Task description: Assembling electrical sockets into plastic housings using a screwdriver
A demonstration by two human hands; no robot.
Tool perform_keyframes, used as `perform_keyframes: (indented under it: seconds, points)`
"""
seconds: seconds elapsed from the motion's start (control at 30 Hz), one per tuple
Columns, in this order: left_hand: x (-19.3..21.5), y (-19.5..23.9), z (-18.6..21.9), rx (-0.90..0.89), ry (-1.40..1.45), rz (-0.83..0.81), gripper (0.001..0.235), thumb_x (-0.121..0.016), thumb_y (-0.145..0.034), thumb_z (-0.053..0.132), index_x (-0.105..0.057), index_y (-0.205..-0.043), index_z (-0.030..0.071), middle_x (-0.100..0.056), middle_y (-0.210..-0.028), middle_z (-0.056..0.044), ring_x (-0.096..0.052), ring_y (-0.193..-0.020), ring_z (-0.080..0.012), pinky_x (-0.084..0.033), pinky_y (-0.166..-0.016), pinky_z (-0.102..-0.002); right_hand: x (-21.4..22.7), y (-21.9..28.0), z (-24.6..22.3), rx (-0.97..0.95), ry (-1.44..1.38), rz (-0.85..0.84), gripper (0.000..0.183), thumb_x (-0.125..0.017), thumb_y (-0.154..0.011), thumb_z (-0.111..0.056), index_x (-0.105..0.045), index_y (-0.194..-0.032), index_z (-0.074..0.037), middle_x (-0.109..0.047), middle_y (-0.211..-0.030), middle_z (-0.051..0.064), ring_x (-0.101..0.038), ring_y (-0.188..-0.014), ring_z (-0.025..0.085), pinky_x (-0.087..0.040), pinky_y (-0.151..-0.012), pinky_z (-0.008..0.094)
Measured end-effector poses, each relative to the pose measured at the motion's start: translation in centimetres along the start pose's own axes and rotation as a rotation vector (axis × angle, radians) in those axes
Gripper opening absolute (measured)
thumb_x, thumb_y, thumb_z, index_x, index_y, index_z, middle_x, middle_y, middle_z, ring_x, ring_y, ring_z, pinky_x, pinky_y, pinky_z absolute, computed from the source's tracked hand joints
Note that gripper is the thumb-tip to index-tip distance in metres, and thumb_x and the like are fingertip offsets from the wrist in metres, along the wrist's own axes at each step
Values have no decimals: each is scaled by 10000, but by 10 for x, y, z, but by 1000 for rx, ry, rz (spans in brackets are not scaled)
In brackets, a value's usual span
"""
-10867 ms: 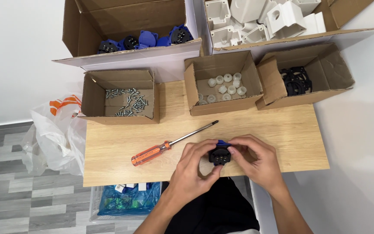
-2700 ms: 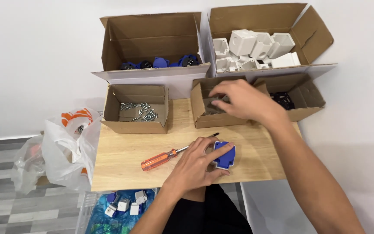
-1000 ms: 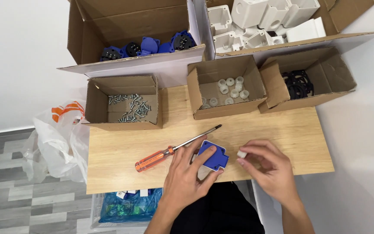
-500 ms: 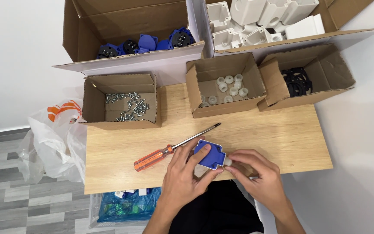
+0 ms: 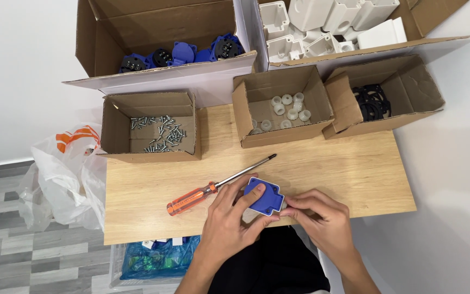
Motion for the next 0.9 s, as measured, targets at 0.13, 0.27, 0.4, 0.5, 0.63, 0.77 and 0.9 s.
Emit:
perform_keyframes:
  seconds: [0.13,0.27,0.4,0.5,0.63,0.77,0.9]
  points:
    - [3,-2,1,25,41,7,631,-896,-936,425,-592,-1423,165,-644,-1511,-204,-726,-1274,-380,-580,-1016,-485,-2,-1,3,18,19,-35,157,-855,-883,-127,-803,-1012,-55,-786,-931,56,-782,-807,117,-628,-626,188]
    - [3,1,1,45,65,26,661,-903,-927,414,-589,-1453,164,-654,-1490,-204,-723,-1279,-390,-576,-1059,-499,-10,3,9,96,107,-42,131,-785,-963,-170,-756,-940,-43,-699,-928,77,-713,-802,154,-577,-658,236]
    - [-1,5,-1,75,72,55,710,-921,-909,407,-576,-1479,161,-651,-1487,-217,-720,-1306,-400,-593,-1086,-497,-6,1,-3,137,230,-61,397,-585,-1052,-374,-732,-1111,-9,-678,-1085,125,-715,-897,195,-626,-761,287]
    - [-1,7,-4,104,93,82,752,-951,-866,408,-588,-1463,131,-665,-1466,-229,-731,-1307,-390,-607,-1092,-476,6,1,-15,78,212,-65,488,-641,-1017,-383,-701,-1319,-5,-716,-1273,147,-768,-1009,197,-680,-884,293]
    - [-1,6,-7,119,121,74,776,-965,-840,407,-592,-1455,118,-669,-1451,-229,-727,-1313,-382,-610,-1086,-467,14,1,-23,221,190,-25,313,-795,-962,-99,-741,-1259,-17,-739,-1293,155,-786,-1198,271,-674,-1065,340]
    - [-1,6,-9,106,112,63,762,-962,-839,417,-595,-1434,113,-677,-1445,-233,-735,-1305,-377,-617,-1058,-466,9,-4,-26,336,178,-42,240,-769,-967,15,-779,-1204,-21,-736,-1230,147,-771,-1122,271,-695,-981,318]
    - [1,4,-7,112,126,52,746,-963,-835,411,-604,-1414,109,-683,-1449,-229,-749,-1285,-372,-602,-1085,-460,2,-6,-26,374,154,-25,259,-778,-950,62,-784,-1197,-12,-747,-1178,132,-767,-1024,246,-699,-912,297]
Point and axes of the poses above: each hand's wrist, its own y-axis away from the middle knuckle, its own x-axis out of the back of the hand, z = x × y, the point moved 4 cm from there along -y, towards the middle knuckle
